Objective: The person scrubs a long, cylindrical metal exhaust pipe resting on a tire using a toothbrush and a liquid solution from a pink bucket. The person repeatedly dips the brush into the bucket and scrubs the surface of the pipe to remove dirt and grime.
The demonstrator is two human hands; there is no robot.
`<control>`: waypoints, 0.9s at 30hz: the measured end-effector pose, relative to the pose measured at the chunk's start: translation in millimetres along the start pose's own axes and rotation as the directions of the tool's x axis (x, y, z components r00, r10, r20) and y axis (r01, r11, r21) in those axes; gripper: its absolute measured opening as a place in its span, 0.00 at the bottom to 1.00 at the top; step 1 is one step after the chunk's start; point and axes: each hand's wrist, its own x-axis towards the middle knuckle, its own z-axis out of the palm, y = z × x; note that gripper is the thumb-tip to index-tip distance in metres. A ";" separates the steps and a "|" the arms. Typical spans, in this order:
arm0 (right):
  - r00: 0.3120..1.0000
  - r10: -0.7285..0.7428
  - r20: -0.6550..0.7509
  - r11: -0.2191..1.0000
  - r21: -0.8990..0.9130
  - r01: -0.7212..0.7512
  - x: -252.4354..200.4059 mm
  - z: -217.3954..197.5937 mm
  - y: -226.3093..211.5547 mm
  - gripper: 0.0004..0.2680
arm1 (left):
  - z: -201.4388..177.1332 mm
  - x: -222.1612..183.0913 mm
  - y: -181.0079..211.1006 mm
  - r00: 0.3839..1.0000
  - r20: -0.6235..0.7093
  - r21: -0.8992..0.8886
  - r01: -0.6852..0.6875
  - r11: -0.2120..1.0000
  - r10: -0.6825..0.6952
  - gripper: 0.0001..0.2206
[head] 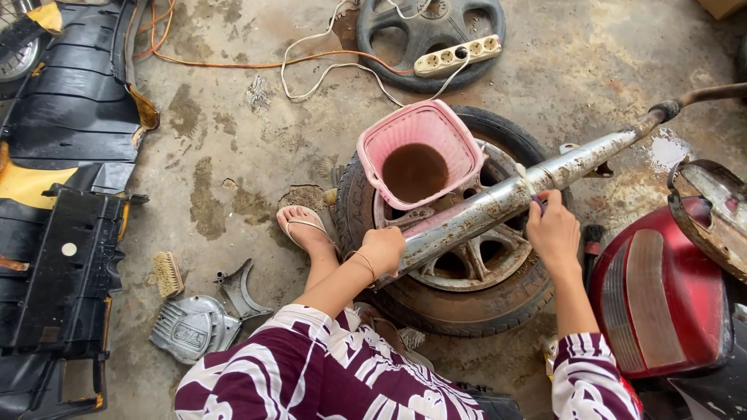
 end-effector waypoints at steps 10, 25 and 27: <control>0.971 -0.015 0.237 0.931 -0.350 0.100 72.8 21.0 3.5 0.11 | 4.3 -8.4 0.8 0.998 -0.068 -0.066 0.007 0.998 -0.011 0.35; 0.950 0.065 0.307 0.945 -0.324 0.040 41.7 4.1 -24.2 0.12 | -1.2 -39.4 39.3 0.998 -0.024 -0.009 -0.056 0.998 0.055 0.37; 0.954 0.061 0.295 0.956 -0.292 0.029 36.7 7.9 -21.7 0.11 | -3.5 -48.4 41.9 0.998 -0.020 0.047 -0.051 0.998 0.052 0.37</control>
